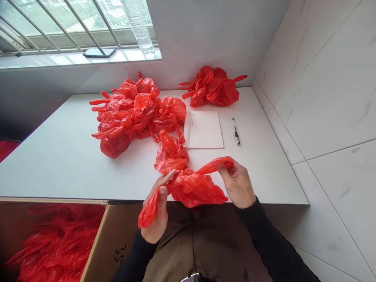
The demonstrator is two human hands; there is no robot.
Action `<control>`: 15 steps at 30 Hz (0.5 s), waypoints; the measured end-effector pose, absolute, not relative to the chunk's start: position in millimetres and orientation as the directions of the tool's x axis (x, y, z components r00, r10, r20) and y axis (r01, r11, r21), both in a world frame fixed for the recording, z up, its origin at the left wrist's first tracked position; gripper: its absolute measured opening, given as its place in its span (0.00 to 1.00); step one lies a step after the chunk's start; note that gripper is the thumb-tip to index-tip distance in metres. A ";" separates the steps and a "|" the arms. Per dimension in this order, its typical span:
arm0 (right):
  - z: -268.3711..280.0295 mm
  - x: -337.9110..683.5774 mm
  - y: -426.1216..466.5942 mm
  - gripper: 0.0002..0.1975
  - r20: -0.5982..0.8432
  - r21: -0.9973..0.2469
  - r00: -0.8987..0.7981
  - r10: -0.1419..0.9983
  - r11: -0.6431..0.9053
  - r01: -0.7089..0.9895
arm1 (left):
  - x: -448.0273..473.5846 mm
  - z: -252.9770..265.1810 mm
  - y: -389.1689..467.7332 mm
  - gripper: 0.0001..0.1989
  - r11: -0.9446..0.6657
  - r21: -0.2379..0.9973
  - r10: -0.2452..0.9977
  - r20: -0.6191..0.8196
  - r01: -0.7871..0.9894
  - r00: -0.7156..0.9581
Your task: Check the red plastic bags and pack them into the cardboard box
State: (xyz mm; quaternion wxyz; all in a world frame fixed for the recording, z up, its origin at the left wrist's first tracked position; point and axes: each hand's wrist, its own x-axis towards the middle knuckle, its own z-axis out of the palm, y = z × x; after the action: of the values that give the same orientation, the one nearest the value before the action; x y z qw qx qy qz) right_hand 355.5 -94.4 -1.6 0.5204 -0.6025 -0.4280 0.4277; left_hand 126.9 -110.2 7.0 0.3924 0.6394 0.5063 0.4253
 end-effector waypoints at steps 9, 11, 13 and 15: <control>-7.8 332.9 -122.8 0.10 0.190 -0.942 0.278 0.941 0.096 0.320 | 125.3 -7.3 -106.9 0.31 -0.682 0.549 0.722 0.405 0.482 0.561; -20.0 324.3 -134.7 0.16 0.289 -0.871 0.143 0.947 0.198 0.450 | 131.9 -14.8 -106.6 0.33 -0.729 0.470 0.670 0.338 0.498 0.661; -36.8 323.0 -145.8 0.21 0.355 -0.781 0.040 0.934 0.272 0.562 | 137.1 -22.1 -110.8 0.34 -0.728 0.403 0.676 0.283 0.555 0.681; -53.0 326.7 -152.5 0.25 0.378 -0.722 -0.021 0.926 0.309 0.619 | 140.4 -26.9 -116.8 0.34 -0.720 0.337 0.690 0.253 0.607 0.678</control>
State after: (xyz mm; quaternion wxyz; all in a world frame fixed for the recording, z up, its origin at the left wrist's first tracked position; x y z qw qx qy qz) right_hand 326.7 -152.5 -53.0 0.4207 -0.5589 -0.6910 0.1819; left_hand 140.4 -116.8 -26.9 0.1132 0.9089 0.3568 0.1835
